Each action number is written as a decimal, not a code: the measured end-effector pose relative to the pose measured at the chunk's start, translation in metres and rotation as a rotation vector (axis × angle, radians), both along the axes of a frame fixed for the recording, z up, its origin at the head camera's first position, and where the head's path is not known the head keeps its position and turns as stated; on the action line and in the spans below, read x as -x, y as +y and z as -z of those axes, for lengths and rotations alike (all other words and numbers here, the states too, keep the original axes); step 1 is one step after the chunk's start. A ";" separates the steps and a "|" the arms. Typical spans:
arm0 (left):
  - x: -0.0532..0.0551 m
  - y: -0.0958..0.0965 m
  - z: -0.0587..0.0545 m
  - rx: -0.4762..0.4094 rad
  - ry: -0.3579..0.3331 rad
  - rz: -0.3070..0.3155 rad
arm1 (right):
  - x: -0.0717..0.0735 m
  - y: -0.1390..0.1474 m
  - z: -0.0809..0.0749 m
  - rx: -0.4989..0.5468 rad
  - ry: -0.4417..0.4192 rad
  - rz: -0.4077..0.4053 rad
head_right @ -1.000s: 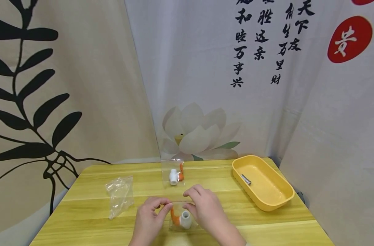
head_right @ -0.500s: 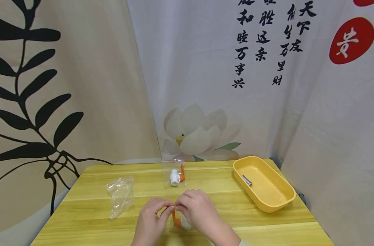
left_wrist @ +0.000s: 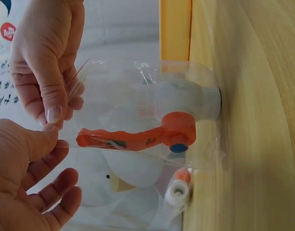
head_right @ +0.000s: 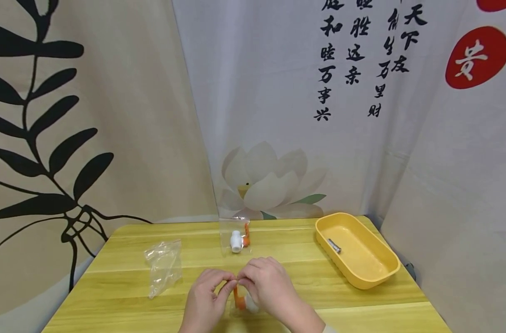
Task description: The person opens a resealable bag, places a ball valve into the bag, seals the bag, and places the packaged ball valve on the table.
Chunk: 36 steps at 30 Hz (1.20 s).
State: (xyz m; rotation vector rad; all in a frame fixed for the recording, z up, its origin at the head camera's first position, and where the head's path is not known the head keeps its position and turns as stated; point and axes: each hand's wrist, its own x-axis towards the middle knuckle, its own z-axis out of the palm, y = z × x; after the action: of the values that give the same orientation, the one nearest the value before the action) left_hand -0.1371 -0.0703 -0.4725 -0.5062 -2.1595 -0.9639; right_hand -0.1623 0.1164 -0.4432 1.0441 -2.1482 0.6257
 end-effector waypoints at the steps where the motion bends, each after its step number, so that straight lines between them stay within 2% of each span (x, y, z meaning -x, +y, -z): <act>1: 0.000 0.000 0.000 0.002 0.004 -0.001 | 0.000 0.000 0.000 0.001 0.000 0.001; 6: 0.001 0.001 0.000 -0.005 0.011 -0.013 | 0.001 0.000 0.000 0.008 -0.010 0.006; 10: 0.001 0.000 -0.001 -0.015 -0.013 -0.037 | 0.000 0.000 -0.001 0.012 -0.057 0.016; 13: 0.000 0.001 -0.003 -0.014 -0.065 -0.053 | 0.000 0.000 -0.002 0.013 -0.111 0.024; 18: -0.003 0.002 -0.007 -0.005 -0.209 -0.063 | -0.002 0.001 -0.001 0.010 -0.179 0.038; 22: -0.004 0.003 -0.008 0.012 -0.261 -0.051 | -0.003 -0.001 -0.001 0.014 -0.190 0.044; 27: -0.003 0.003 -0.006 0.028 -0.252 -0.036 | -0.003 -0.002 -0.002 0.024 -0.192 0.055; 36: -0.003 0.004 -0.001 0.062 -0.129 -0.039 | -0.005 -0.001 -0.002 0.025 -0.259 0.064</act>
State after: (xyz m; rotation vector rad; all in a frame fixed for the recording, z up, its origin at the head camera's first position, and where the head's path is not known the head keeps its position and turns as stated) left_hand -0.1343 -0.0662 -0.4715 -0.4403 -2.3125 -0.9328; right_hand -0.1572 0.1151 -0.4415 0.9185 -2.3788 0.7911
